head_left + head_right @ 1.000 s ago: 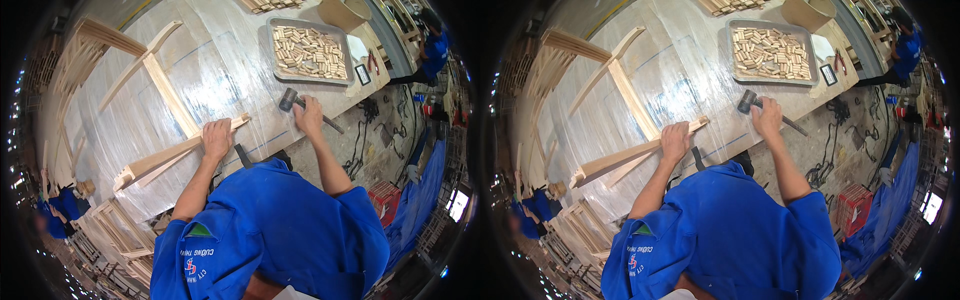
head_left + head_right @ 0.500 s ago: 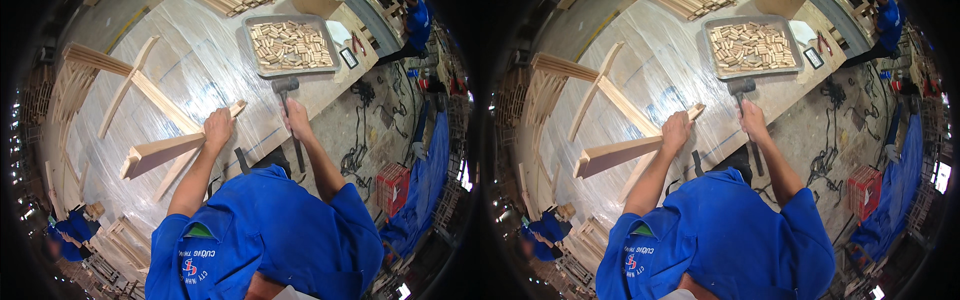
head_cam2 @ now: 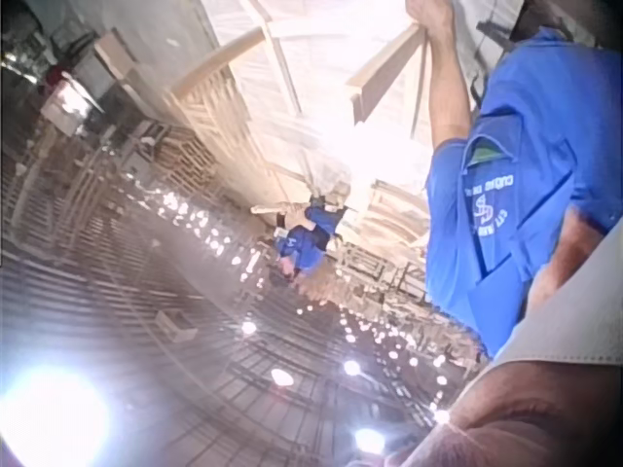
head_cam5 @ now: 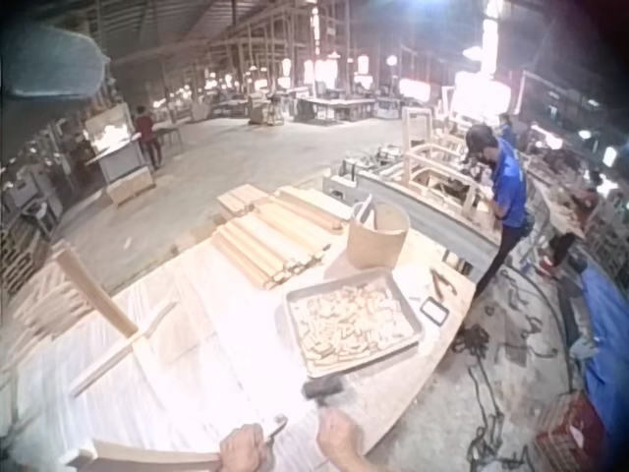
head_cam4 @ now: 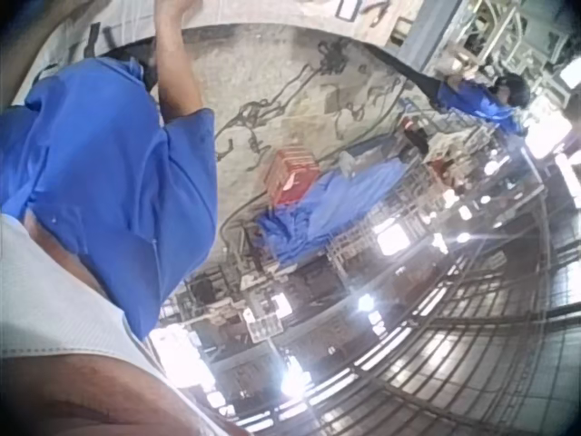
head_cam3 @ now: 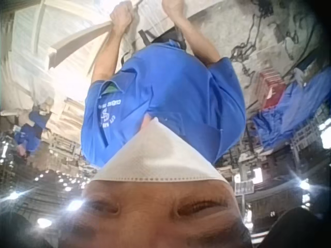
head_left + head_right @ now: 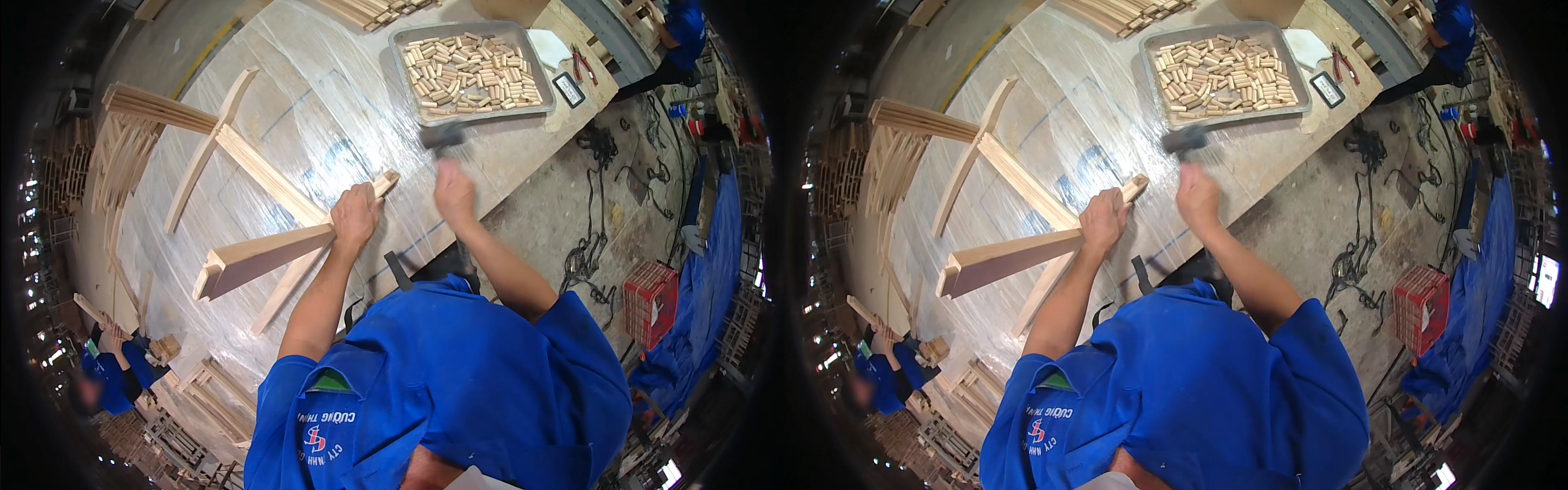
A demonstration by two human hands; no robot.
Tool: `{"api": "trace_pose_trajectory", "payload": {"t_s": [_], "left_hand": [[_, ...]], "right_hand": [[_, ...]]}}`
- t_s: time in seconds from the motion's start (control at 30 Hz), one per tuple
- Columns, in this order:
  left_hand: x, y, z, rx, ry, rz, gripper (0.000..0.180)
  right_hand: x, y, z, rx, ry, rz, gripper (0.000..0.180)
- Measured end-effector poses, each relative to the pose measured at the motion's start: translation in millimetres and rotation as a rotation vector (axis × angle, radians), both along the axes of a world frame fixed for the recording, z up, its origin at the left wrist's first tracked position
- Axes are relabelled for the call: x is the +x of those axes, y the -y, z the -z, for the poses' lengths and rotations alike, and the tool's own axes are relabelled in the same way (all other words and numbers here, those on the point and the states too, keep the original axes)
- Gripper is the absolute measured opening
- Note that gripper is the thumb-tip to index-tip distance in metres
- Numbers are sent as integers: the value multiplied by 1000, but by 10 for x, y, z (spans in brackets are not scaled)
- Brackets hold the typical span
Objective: The person assembles a wooden chair frame by inserting wooden dowels into pre-drilled holes and tapping them with a rubber mallet. They repeatedly pick up frame parts, align joints, insert dowels, and strike them to secure the connections before moving the assembled frame aside.
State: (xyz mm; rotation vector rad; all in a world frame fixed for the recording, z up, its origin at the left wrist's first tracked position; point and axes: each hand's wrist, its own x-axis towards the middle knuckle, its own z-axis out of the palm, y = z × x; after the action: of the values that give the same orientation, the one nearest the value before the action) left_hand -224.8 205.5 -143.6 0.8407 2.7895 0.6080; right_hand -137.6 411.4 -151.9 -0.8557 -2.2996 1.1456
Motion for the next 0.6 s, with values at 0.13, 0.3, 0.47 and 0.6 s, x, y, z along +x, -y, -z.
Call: {"api": "trace_pose_trajectory", "payload": {"t_s": [0.13,0.3,0.47,0.6], "left_hand": [[42,79,16,-6,-1,4,38],[82,126,8,-5,24,-27,42],[72,72,-35,-26,-21,-21,40],[105,65,-87,-7,8,-59,40]], "right_hand": [[1,-95,-28,-59,225,-562,29],[93,-248,-116,-173,184,-209,29],[63,-169,-10,-86,174,-565,32],[41,-724,-89,-236,269,-697,32]]}}
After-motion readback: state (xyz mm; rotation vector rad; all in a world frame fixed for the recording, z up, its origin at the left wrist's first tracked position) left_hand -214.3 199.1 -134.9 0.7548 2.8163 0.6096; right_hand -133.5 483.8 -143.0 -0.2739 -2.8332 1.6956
